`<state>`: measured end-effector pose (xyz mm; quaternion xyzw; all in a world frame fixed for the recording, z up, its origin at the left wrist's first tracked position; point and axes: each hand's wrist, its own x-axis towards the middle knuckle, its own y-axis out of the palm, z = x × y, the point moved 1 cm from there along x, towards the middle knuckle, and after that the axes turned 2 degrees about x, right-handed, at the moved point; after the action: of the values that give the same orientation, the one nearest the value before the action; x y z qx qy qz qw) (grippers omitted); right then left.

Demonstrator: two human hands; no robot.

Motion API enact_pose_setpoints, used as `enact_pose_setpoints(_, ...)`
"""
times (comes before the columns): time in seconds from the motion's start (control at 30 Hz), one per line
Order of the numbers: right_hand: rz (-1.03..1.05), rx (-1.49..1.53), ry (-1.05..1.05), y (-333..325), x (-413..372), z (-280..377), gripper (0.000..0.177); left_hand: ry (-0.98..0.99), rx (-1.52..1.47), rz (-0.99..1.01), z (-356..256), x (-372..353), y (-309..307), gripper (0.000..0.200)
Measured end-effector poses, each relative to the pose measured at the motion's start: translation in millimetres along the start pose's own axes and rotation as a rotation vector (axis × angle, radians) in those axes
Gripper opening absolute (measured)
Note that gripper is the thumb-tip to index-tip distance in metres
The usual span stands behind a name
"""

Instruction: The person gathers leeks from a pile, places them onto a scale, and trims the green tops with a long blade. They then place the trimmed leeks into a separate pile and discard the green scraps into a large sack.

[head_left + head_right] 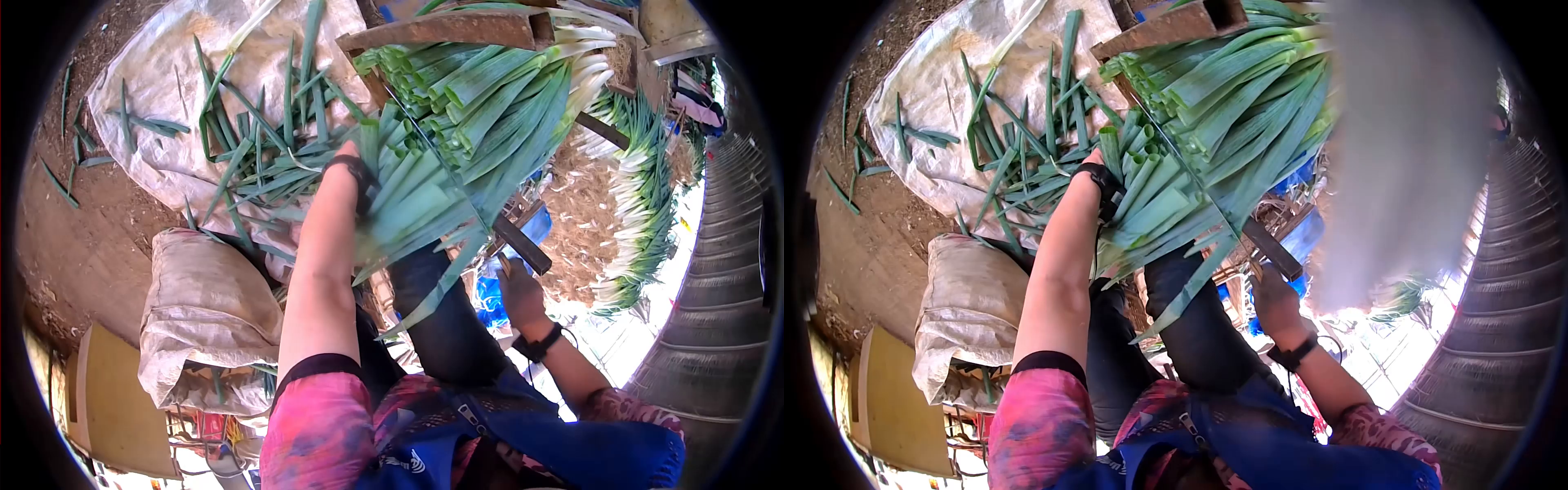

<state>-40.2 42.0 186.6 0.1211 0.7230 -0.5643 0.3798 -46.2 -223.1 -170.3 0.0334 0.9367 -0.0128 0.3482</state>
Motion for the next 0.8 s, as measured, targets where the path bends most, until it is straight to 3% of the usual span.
enact_pose_setpoints(0.07, 0.055, 0.037, -0.017, 28.3, 17.1, -12.0, 0.038, -0.009, -0.015, -0.01, 0.6, -2.0, 2.8, 0.039)
enact_pose_setpoints(0.13, -0.141, 0.092, -0.142, 65.5, 45.4, -14.7, 0.04, -0.022, -0.041, -0.025, 2.0, -4.6, 3.9, 0.039)
enact_pose_setpoints(0.2, -0.145, 0.104, -0.185, 94.9, 67.7, -12.3, 0.045, -0.035, -0.093, -0.054, 5.4, -7.7, 7.5, 0.039)
enact_pose_setpoints(0.3, 0.081, 0.461, -0.085, 140.2, 113.3, -16.0, 0.047, -0.057, -0.288, -0.155, 8.4, -19.2, 26.1, 0.04)
enact_pose_setpoints(0.43, 0.368, 1.56, 0.139, 193.8, 145.7, -16.3, 0.045, -0.071, -0.731, -0.312, 6.6, -45.6, 72.1, 0.04)
enact_pose_setpoints(0.53, 0.577, 2.133, 0.167, 213.9, 150.0, -11.8, 0.043, -0.094, -0.919, -0.324, 9.9, -56.8, 72.9, 0.04)
enact_pose_setpoints(0.67, 0.827, 2.484, 0.04, 205.8, 153.6, 11.3, 0.042, -0.129, -1.136, -0.357, 6.1, -96.9, 69.4, 0.04)
enact_pose_setpoints(0.73, 0.959, 2.566, -0.054, 195.4, 149.7, 30.4, 0.041, -0.133, -1.223, -0.382, 0.3, -120.4, 62.2, 0.04)
enact_pose_setpoints(0.8, 1.023, 2.577, -0.018, 173.4, 131.0, 56.1, 0.039, -0.133, -1.307, -0.414, -7.3, -147.7, 52.8, 0.04)
